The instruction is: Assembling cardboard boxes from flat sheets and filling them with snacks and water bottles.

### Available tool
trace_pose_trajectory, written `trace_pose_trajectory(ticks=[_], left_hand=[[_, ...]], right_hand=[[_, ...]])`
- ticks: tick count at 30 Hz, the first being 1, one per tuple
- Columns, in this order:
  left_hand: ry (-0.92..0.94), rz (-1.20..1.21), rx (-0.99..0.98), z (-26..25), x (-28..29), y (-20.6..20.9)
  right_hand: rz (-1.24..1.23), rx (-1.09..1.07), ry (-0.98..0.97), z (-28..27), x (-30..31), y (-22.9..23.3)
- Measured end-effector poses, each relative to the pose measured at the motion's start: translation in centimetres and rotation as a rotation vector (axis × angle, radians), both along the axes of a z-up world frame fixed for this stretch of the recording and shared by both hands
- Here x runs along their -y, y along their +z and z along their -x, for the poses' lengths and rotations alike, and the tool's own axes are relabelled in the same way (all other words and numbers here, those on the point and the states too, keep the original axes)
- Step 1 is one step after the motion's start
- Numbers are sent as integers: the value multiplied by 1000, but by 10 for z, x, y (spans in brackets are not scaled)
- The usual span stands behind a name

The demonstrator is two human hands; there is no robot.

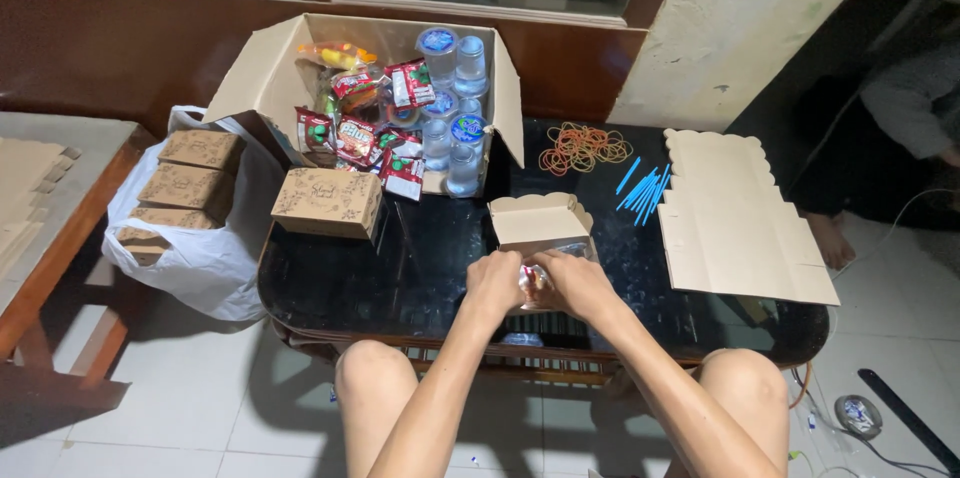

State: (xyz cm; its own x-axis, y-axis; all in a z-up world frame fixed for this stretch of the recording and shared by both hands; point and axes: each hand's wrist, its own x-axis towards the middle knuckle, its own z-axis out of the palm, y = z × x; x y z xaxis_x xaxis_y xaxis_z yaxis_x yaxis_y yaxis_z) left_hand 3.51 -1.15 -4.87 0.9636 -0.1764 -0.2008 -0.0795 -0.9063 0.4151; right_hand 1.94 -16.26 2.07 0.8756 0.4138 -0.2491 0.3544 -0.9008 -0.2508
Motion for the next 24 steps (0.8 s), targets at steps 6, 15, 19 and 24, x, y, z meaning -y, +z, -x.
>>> trace_pose_trajectory(ticks=[6, 15, 19, 24], left_hand=[[-52, 89, -1, 23, -8, 39], [-97, 277, 130, 49, -47, 87], [-59, 188, 169, 63, -69, 98], [30, 61, 65, 59, -100, 79]], right_hand=[[-25, -1, 10, 3, 3, 1], [-213, 83, -35, 4, 3, 30], [-348, 123, -27, -9, -26, 58], [-591, 217, 156, -45, -95, 67]])
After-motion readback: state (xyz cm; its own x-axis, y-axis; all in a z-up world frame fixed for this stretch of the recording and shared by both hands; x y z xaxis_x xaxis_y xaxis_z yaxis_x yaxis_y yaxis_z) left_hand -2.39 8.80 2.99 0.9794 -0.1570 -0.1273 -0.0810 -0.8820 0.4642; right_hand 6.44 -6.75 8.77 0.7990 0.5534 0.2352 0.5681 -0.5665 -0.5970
